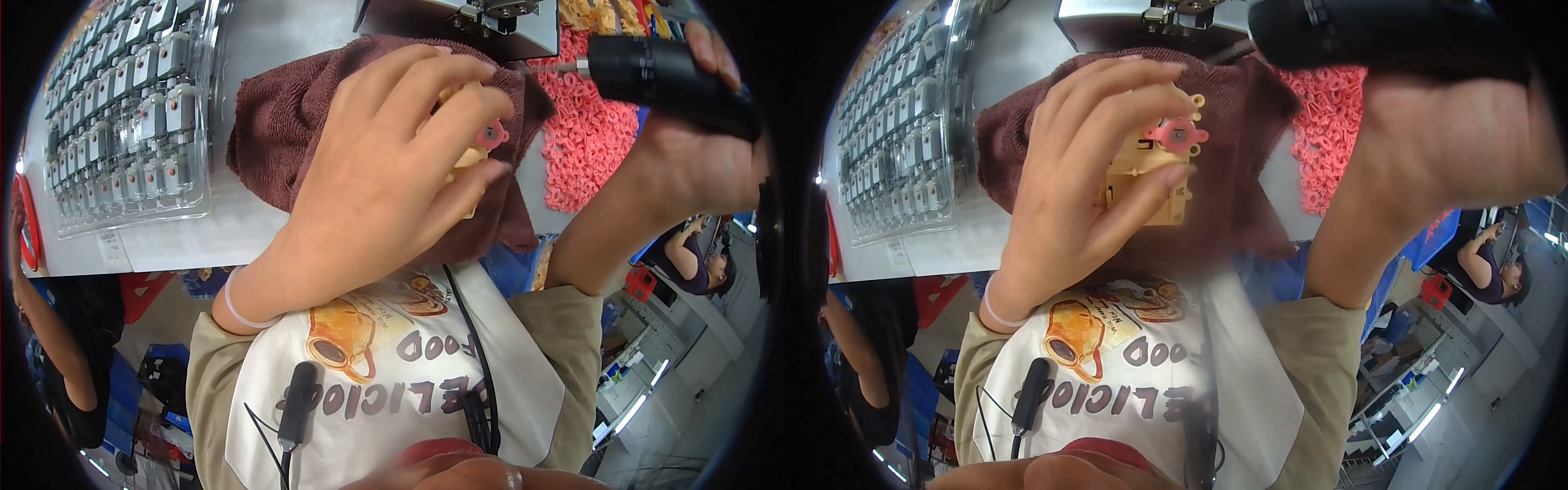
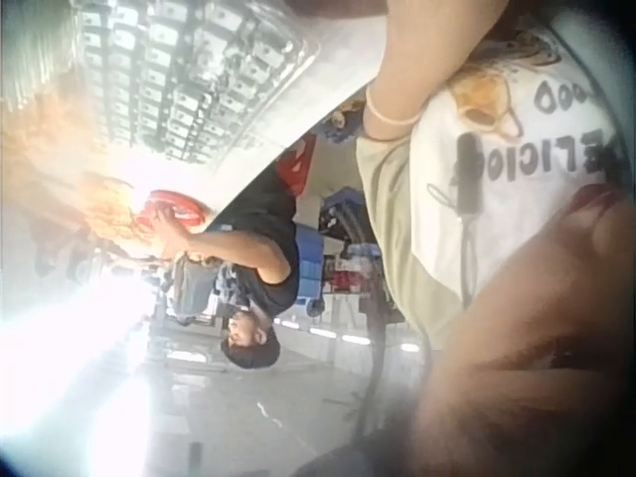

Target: The person assembles small plastic components for a toy by securing pink plastic gears into a plastic toy housing with small screws using an electric screwdriver.

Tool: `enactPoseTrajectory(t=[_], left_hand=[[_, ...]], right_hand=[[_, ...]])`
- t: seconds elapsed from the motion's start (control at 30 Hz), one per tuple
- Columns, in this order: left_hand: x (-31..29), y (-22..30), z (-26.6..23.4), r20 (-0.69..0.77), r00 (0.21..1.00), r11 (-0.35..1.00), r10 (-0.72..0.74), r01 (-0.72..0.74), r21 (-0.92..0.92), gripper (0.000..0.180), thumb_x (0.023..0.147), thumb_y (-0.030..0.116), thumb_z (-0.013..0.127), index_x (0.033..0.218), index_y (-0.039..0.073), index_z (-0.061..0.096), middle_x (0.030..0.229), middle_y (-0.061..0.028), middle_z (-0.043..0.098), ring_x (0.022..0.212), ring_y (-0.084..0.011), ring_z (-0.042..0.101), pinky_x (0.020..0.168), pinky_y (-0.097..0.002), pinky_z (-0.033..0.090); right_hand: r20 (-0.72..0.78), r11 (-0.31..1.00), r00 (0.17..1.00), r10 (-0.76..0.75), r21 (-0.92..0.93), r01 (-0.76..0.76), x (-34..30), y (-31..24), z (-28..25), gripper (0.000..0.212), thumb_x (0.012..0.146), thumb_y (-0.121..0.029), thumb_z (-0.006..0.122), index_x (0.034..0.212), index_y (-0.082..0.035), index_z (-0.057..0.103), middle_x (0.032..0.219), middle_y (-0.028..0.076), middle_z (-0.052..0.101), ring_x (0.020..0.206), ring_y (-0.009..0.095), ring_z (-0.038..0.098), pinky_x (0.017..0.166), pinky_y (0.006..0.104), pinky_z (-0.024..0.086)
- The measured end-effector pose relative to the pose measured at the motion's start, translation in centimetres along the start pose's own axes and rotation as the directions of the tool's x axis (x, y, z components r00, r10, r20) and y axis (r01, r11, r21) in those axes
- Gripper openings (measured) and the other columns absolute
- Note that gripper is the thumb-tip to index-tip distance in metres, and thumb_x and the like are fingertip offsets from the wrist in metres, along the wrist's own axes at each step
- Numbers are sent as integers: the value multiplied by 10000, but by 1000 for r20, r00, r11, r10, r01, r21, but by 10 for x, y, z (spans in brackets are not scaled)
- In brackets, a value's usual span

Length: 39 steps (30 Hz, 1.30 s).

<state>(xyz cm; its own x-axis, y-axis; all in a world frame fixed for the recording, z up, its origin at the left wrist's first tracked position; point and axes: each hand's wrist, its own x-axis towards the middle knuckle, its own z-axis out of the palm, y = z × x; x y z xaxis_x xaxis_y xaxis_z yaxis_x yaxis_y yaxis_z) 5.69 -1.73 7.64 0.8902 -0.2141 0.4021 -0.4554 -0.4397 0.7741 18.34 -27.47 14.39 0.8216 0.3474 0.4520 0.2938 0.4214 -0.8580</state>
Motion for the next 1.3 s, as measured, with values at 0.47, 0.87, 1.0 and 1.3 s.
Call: enactPoseTrajectory(t=[0.47, 0.87, 1.0, 1.3], left_hand=[[1, -5, 15, -143, 990, 999, -6, 2, -32, 253, 680, 68, 738, 924, 102, 683, 1103, -64, 648, 1063, -291, 571, 901, -387, 435], [0, -3, 16, -149, 989, 999, -14, 8, -39, 262, 679, 68, 743, 929, 126, 688, 1124, -54, 640, 1090, -301, 557, 900, -390, 431], [-1, -4, 16, -158, 987, 1000, -10, 6, -23, 256, 680, 70, 737, 925, 123, 685, 1121, -55, 640, 1078, -297, 561, 895, -390, 433], [-2, -12, 18, -192, 980, 998, 50, -56, -28, 248, 678, 64, 700, 925, 86, 680, 1060, -61, 651, 1029, -284, 575, 888, -391, 440]], right_hand=[[37, 997, 997, 71, -24, -70, 32, 21, -9, 267, 843, -278, 584, 949, -41, 517, 778, 114, 468, 713, 198, 465, 708, 332, 407], [47, 997, 996, 77, -34, -76, 55, 28, -53, 263, 845, -279, 581, 941, -42, 518, 768, 114, 471, 701, 199, 467, 697, 329, 408], [44, 997, 997, 71, -24, -70, 48, 42, -25, 262, 846, -279, 580, 938, -42, 519, 765, 114, 471, 697, 199, 467, 693, 329, 409], [29, 999, 999, 35, -37, -34, 75, 41, -91, 259, 847, -280, 577, 932, -43, 519, 757, 114, 473, 688, 200, 468, 685, 327, 409]])
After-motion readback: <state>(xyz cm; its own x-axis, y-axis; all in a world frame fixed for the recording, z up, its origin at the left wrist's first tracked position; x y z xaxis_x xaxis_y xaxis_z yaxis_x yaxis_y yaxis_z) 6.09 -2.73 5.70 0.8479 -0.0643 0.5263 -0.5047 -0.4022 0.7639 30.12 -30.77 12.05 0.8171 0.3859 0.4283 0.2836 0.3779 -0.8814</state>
